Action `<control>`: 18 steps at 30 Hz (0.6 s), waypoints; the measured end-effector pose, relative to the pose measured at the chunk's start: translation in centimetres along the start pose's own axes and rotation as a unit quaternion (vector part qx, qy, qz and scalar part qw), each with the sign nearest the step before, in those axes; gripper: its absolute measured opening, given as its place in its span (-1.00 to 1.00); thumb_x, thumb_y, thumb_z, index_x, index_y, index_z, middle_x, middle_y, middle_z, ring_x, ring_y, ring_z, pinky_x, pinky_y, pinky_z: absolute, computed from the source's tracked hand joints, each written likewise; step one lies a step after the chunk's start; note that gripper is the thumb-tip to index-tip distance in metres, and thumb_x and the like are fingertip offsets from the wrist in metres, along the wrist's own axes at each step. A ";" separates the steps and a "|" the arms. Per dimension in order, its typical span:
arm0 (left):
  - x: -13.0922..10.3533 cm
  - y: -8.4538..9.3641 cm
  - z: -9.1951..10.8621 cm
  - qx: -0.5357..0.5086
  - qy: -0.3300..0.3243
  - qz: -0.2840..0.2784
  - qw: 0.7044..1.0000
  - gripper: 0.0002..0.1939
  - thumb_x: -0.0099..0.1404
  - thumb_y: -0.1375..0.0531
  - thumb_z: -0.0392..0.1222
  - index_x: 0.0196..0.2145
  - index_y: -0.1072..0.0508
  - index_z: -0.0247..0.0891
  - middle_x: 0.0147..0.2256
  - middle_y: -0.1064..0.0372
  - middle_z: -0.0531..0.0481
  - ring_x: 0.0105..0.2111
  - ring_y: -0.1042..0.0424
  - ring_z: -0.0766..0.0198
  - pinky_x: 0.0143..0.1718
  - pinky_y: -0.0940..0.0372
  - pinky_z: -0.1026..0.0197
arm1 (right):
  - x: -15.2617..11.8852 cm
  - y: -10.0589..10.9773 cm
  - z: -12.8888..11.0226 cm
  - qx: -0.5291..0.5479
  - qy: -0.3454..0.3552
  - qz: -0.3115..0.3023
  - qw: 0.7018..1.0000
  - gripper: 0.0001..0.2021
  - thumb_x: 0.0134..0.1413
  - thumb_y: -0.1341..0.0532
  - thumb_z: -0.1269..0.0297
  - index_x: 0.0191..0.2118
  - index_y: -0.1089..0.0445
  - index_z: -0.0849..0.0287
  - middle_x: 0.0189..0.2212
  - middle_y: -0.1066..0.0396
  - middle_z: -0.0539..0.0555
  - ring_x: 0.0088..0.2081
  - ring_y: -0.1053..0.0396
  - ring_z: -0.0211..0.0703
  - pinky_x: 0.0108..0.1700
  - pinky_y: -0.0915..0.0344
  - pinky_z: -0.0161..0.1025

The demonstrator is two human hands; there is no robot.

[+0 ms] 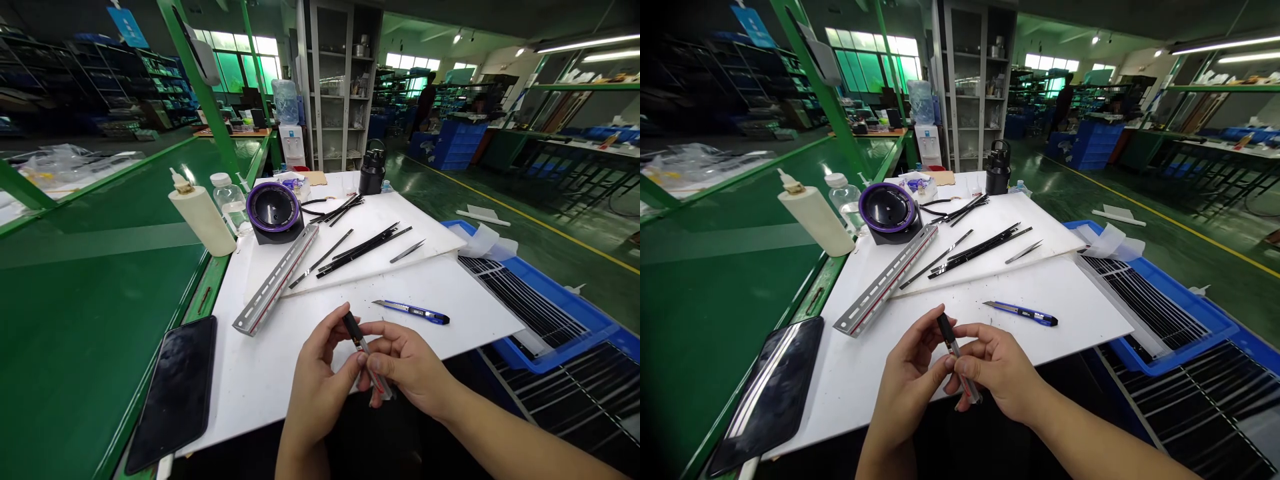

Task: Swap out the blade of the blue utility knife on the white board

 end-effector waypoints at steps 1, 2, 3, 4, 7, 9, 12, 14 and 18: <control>0.0 0.0 0.0 -0.005 0.002 0.002 1.000 -0.44 0.21 -0.28 -0.25 0.14 -0.28 -0.03 -0.01 -0.37 -0.03 0.03 -0.35 0.16 0.13 -0.22 0.09 | 0.0 -0.1 0.0 0.001 -0.002 0.001 1.000 -0.60 0.05 -0.37 0.35 0.00 -0.33 0.23 -0.46 -0.49 0.04 -0.44 -0.50 -0.14 -0.53 -0.47 -0.29; 0.0 0.1 0.1 -0.010 0.003 0.004 1.000 -0.45 0.20 -0.29 -0.25 0.13 -0.29 -0.03 -0.02 -0.38 -0.03 0.02 -0.35 0.16 0.13 -0.23 0.09 | 0.0 -0.2 0.1 0.002 -0.003 0.001 1.000 -0.60 0.04 -0.37 0.35 0.00 -0.33 0.24 -0.47 -0.49 0.04 -0.45 -0.50 -0.14 -0.54 -0.47 -0.29; 0.0 0.1 0.1 -0.016 0.004 0.005 1.000 -0.45 0.19 -0.29 -0.26 0.12 -0.30 -0.04 -0.03 -0.39 -0.03 0.02 -0.36 0.17 0.12 -0.23 0.10 | -0.1 -0.3 0.1 0.003 -0.006 0.002 1.000 -0.61 0.04 -0.37 0.34 0.00 -0.33 0.24 -0.47 -0.49 0.04 -0.45 -0.50 -0.13 -0.54 -0.47 -0.29; 0.0 0.1 0.1 -0.025 0.004 0.007 1.000 -0.46 0.19 -0.30 -0.26 0.11 -0.31 -0.05 -0.05 -0.39 -0.03 0.01 -0.36 0.17 0.11 -0.23 0.11 | -0.1 -0.3 0.2 0.004 -0.007 0.005 1.000 -0.61 0.05 -0.37 0.34 -0.01 -0.33 0.24 -0.47 -0.49 0.04 -0.46 -0.50 -0.13 -0.54 -0.47 -0.28; 0.2 -0.1 0.0 -0.053 0.004 0.010 0.999 -0.47 0.17 -0.31 -0.26 0.09 -0.33 -0.07 -0.09 -0.40 -0.02 -0.02 -0.37 0.19 0.10 -0.23 0.13 | 0.0 -0.2 0.3 0.007 -0.012 0.018 1.000 -0.64 0.05 -0.36 0.33 -0.03 -0.34 0.22 -0.47 -0.49 0.04 -0.45 -0.50 -0.11 -0.54 -0.47 -0.27; 0.4 -0.2 -0.1 -0.065 0.008 0.012 0.998 -0.48 0.16 -0.31 -0.26 0.07 -0.35 -0.09 -0.10 -0.40 -0.02 -0.03 -0.37 0.20 0.09 -0.23 0.14 | 0.1 -0.1 0.4 0.005 -0.016 0.024 1.000 -0.64 0.05 -0.36 0.31 -0.03 -0.34 0.23 -0.49 -0.49 0.03 -0.45 -0.50 -0.11 -0.54 -0.47 -0.27; 0.4 -0.3 -0.3 -0.086 0.013 0.035 0.996 -0.46 0.12 -0.34 -0.27 0.06 -0.35 -0.10 -0.13 -0.40 -0.01 -0.06 -0.37 0.21 0.06 -0.23 0.16 | 0.2 -0.1 0.3 -0.015 -0.028 0.014 0.999 -0.60 0.03 -0.38 0.27 -0.02 -0.34 0.22 -0.51 -0.47 0.01 -0.47 -0.49 -0.12 -0.57 -0.43 -0.29; 0.2 -0.3 -0.3 -0.122 0.020 0.060 0.990 -0.48 0.08 -0.36 -0.29 0.01 -0.37 -0.12 -0.18 -0.41 0.00 -0.11 -0.38 0.23 -0.01 -0.27 0.19 | 0.1 -0.2 0.1 -0.058 -0.048 0.000 0.997 -0.61 0.06 -0.36 0.20 -0.01 -0.34 0.18 -0.48 -0.49 0.03 -0.46 -0.48 -0.12 -0.52 -0.43 -0.26; 0.4 0.2 -0.6 -0.238 0.037 0.159 0.957 -0.59 0.06 -0.35 -0.35 -0.12 -0.40 -0.15 -0.31 -0.39 0.05 -0.27 -0.41 0.30 -0.23 -0.34 0.26 | 0.4 0.3 -1.0 -0.167 -0.040 0.013 0.985 -0.62 0.11 -0.27 0.03 -0.04 -0.43 0.15 -0.17 -0.50 0.21 -0.15 -0.48 0.08 -0.20 -0.45 -0.02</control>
Point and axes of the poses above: each hand's wrist, its own x-axis towards the middle knuckle, its own y-axis out of the back of the hand, z = x × y, the point moved 3 cm from there along x, towards the middle knuckle
